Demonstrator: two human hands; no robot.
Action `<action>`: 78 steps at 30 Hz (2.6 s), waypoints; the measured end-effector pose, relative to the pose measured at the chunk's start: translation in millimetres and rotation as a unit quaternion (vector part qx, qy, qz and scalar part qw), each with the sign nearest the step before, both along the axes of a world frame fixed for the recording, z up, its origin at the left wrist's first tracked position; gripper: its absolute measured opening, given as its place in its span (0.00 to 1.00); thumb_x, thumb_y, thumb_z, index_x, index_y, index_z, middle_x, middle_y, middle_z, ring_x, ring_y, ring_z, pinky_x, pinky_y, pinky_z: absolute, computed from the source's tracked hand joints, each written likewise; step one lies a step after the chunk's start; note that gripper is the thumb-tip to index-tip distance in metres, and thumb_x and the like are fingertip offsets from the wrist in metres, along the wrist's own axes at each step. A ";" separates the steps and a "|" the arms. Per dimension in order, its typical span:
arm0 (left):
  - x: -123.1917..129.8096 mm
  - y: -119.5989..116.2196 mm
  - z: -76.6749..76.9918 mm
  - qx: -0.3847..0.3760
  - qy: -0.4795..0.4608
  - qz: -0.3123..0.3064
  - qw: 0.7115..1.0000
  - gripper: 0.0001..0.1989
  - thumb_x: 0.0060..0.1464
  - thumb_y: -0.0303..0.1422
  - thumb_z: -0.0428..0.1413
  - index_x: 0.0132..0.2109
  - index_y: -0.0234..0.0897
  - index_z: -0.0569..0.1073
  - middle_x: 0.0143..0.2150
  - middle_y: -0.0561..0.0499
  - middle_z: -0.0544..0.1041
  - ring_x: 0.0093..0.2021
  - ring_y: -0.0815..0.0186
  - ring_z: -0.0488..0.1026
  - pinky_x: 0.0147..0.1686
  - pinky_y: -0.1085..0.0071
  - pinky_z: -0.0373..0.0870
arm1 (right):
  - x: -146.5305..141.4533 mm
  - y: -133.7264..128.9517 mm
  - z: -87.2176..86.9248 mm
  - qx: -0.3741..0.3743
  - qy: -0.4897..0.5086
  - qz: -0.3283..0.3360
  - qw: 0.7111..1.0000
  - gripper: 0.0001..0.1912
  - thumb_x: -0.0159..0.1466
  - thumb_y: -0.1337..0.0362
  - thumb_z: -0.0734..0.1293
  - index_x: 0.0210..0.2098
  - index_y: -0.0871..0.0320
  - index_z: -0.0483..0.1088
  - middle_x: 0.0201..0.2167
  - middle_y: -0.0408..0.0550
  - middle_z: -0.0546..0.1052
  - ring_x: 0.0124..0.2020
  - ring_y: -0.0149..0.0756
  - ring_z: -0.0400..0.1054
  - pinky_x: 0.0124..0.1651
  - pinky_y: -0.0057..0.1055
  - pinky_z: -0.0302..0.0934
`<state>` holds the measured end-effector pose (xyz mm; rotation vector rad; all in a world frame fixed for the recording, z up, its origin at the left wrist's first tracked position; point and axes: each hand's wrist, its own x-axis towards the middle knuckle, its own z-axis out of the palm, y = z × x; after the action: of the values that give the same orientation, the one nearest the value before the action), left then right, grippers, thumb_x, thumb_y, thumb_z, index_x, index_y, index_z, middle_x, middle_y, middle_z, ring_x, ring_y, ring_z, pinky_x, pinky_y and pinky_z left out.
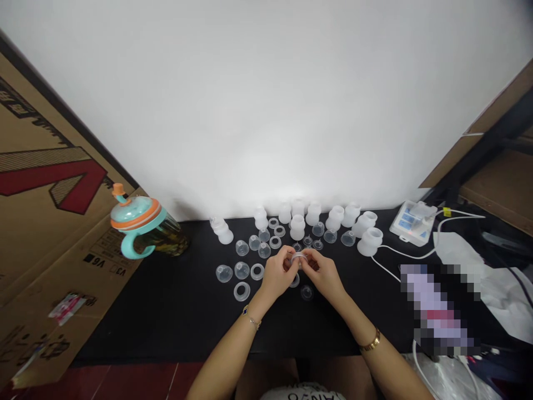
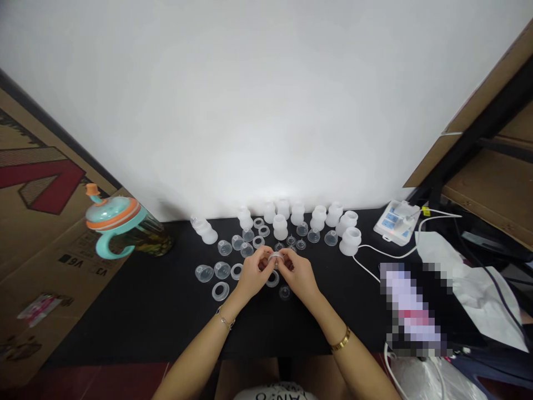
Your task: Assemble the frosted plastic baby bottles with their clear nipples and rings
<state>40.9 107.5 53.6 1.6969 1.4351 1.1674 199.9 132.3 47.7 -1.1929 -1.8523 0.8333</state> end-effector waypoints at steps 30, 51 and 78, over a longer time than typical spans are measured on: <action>-1.3 6.1 -5.7 0.005 -0.013 0.058 0.998 0.03 0.55 0.29 0.54 0.38 0.40 0.69 0.31 0.57 0.74 0.28 0.70 0.71 0.30 0.75 0.64 | -2.2 -3.9 -0.4 0.052 -0.032 0.024 0.998 0.14 0.66 0.61 0.64 0.50 0.54 0.72 0.34 0.44 0.78 0.24 0.31 0.68 0.27 0.26 0.62; -2.9 8.4 -5.3 -0.020 -0.001 0.067 0.998 0.02 0.56 0.31 0.54 0.38 0.39 0.70 0.30 0.56 0.73 0.27 0.70 0.68 0.29 0.75 0.60 | -2.7 -6.2 2.9 0.040 -0.023 0.020 0.999 0.11 0.67 0.58 0.64 0.47 0.53 0.68 0.37 0.46 0.79 0.23 0.31 0.69 0.26 0.27 0.63; -3.0 4.8 -1.5 -0.018 -0.015 0.049 0.999 0.05 0.60 0.36 0.54 0.39 0.40 0.70 0.31 0.55 0.74 0.27 0.69 0.71 0.30 0.74 0.63 | -2.0 -5.3 1.3 0.027 -0.017 0.019 0.999 0.13 0.68 0.57 0.63 0.50 0.54 0.69 0.35 0.46 0.79 0.24 0.32 0.70 0.26 0.27 0.63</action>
<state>37.8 112.3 52.1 1.5937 1.5281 1.2062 197.9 127.0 49.0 -1.1477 -1.9185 0.7846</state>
